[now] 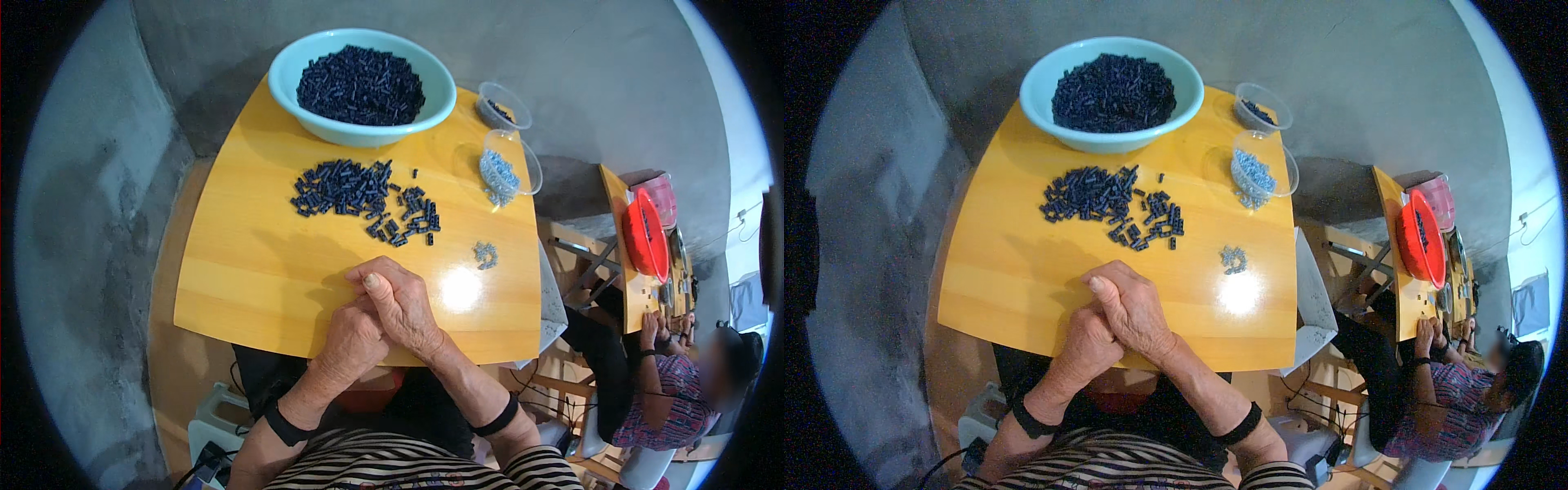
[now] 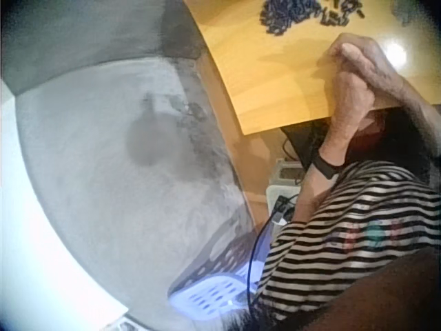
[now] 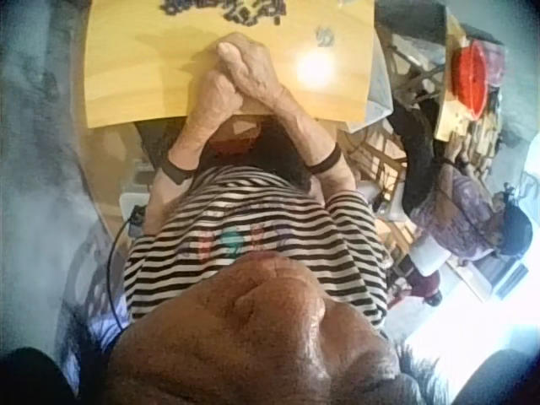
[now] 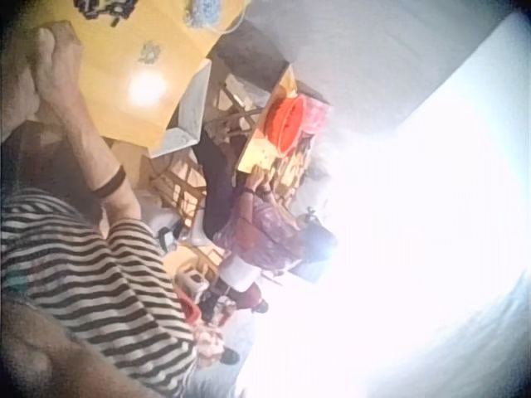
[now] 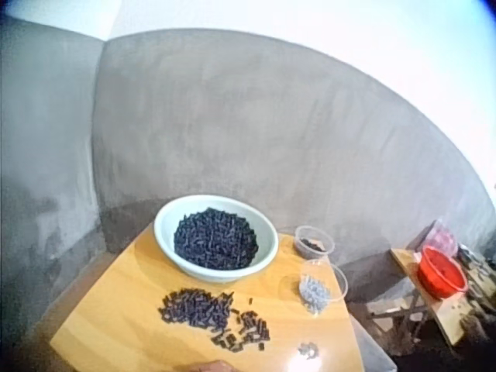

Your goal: Manually assembling small plastic or rubber components by joining small black tubes with grey circular pieces.

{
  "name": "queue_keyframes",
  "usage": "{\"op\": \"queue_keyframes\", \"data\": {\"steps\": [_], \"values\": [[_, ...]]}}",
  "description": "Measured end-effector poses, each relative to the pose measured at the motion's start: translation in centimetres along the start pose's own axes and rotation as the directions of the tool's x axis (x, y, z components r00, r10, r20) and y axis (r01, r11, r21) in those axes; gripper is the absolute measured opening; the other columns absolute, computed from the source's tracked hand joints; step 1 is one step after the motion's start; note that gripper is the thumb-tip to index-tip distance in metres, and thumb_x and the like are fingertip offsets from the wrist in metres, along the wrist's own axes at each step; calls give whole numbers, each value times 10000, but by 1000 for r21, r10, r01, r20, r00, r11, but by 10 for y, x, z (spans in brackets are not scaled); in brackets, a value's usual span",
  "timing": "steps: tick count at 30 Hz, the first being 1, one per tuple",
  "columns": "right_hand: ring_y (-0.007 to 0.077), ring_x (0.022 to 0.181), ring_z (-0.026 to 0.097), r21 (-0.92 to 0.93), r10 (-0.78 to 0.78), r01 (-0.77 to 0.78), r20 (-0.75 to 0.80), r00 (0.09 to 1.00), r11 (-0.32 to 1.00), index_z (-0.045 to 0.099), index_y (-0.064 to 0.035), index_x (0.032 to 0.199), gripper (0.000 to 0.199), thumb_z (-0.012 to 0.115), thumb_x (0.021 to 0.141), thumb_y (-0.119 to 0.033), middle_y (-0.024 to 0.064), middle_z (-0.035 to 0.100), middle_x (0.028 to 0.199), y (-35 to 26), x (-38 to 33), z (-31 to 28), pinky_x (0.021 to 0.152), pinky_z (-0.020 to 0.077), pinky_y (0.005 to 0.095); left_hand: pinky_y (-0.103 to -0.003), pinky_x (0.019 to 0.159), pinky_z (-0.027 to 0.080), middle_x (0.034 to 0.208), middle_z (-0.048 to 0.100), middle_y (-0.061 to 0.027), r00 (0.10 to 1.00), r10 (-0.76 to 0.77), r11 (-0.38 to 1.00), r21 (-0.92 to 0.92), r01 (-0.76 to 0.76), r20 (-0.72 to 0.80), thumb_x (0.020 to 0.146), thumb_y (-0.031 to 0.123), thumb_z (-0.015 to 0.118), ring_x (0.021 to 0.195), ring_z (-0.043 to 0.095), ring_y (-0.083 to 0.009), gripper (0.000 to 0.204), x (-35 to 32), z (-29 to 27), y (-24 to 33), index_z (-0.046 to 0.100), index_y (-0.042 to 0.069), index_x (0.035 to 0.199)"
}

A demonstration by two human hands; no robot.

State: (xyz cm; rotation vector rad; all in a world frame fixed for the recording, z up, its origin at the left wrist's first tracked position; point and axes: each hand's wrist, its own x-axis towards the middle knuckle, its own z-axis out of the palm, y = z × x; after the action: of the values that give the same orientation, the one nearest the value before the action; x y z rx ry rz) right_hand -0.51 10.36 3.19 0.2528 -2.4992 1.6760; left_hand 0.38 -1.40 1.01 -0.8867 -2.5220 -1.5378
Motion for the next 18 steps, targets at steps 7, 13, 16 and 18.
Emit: {"op": "queue_keyframes", "data": {"steps": [7, 13, 16, 18], "values": [[173, 750, 595, 151, 29, -13, -101, 994, 988, 609, 37, 951, 450, 433, 974, -376, 89, 607, 821, -13, 6, -11, 691, 490, 295, -395, 627, 514, 831, 651, -100, 990, 141, 987, -81, -139, 29, 681, 78, 708, 746, 641, -313, 187, 1, 1, -4, 671, 85, 864], [238, 738, 605, -101, -74, 65, -92, 993, 993, 616, 22, 941, 381, 440, 974, -314, 133, 613, 835, 1, -2, 3, 682, 485, 319, -385, 643, 505, 786, 653, -158, 996, -87, 993, -77, 89, 22, 690, 65, 723, 759, 651, -321, 162, -2, 3, 0, 629, 9, 810], [294, 762, 606, -78, -67, 61, -73, 995, 995, 618, 20, 932, 348, 459, 963, -288, 164, 609, 853, -4, 0, -1, 691, 484, 348, -394, 617, 501, 753, 645, -168, 999, -45, 994, -99, 46, 10, 692, 69, 725, 728, 648, -329, 169, -2, 5, -7, 618, -4, 801], [323, 801, 605, -139, -125, 121, -19, 992, 983, 617, 17, 931, 332, 475, 953, -282, 168, 608, 864, -6, 2, -4, 712, 486, 365, -400, 606, 500, 747, 644, -170, 998, -64, 990, -123, 67, 29, 692, 63, 716, 722, 645, -340, 171, -1, 4, -5, 612, -7, 808]]}}
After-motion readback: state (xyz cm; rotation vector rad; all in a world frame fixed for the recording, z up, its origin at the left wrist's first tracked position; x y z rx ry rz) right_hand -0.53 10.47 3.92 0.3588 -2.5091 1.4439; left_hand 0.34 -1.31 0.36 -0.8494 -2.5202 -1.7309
